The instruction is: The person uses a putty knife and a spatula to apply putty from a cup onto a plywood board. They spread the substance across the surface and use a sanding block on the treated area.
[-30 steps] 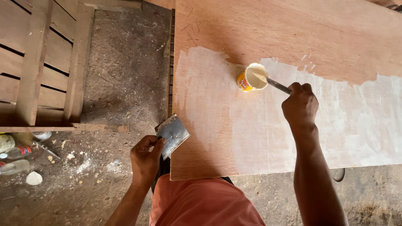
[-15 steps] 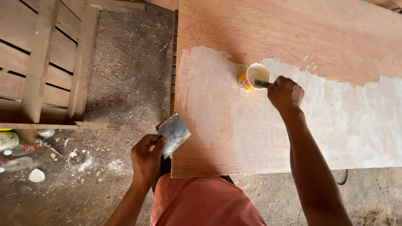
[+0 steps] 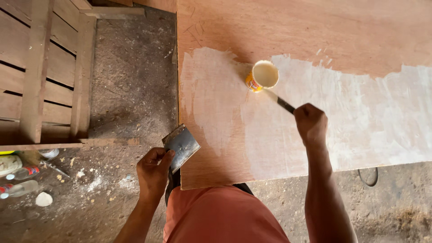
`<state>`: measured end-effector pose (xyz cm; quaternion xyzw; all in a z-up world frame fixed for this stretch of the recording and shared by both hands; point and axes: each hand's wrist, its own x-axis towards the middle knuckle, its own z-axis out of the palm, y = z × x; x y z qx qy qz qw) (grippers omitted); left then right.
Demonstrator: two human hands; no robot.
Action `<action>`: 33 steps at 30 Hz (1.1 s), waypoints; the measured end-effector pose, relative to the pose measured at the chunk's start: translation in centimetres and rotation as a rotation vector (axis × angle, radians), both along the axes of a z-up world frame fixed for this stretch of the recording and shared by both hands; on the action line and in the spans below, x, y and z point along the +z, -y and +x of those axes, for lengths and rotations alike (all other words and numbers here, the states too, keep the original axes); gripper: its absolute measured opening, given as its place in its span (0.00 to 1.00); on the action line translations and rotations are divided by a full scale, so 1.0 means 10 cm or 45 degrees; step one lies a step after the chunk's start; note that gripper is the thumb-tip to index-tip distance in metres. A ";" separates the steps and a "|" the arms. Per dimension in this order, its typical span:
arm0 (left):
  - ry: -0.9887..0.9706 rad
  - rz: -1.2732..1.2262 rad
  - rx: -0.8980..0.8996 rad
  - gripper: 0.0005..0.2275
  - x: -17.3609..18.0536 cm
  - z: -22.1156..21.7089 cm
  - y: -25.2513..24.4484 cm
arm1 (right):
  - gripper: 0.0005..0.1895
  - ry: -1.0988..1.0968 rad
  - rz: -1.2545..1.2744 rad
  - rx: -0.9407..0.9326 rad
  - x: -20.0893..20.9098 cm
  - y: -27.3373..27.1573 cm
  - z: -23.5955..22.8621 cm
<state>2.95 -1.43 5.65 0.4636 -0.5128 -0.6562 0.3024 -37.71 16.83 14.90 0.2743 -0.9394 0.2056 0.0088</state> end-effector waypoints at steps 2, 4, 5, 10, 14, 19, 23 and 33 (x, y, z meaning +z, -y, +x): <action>0.008 -0.024 -0.019 0.05 0.01 -0.01 0.00 | 0.09 -0.029 -0.026 0.159 -0.12 -0.23 0.21; 0.003 -0.035 -0.035 0.05 0.03 -0.03 0.00 | 0.08 -0.068 -0.059 0.372 -0.32 -0.37 0.49; -0.001 -0.039 -0.044 0.05 0.04 -0.03 0.01 | 0.07 -0.048 -0.006 0.345 -0.41 -0.43 0.66; 0.006 -0.077 -0.078 0.05 0.03 -0.04 0.01 | 0.07 -0.086 0.229 0.300 -0.78 -0.60 1.32; 0.038 -0.014 -0.125 0.05 0.04 -0.03 -0.01 | 0.10 -0.225 0.177 0.395 -1.00 -0.77 1.64; 0.134 -0.028 -0.160 0.06 0.06 -0.02 -0.04 | 0.22 -0.372 0.208 0.570 -1.12 -1.07 1.86; 0.015 -0.003 -0.164 0.06 0.08 0.00 -0.10 | 0.19 -0.199 0.278 0.431 -1.05 -1.40 1.72; 0.037 -0.036 -0.175 0.05 0.13 0.07 -0.08 | 0.10 -0.314 0.119 0.484 -0.80 -0.80 1.27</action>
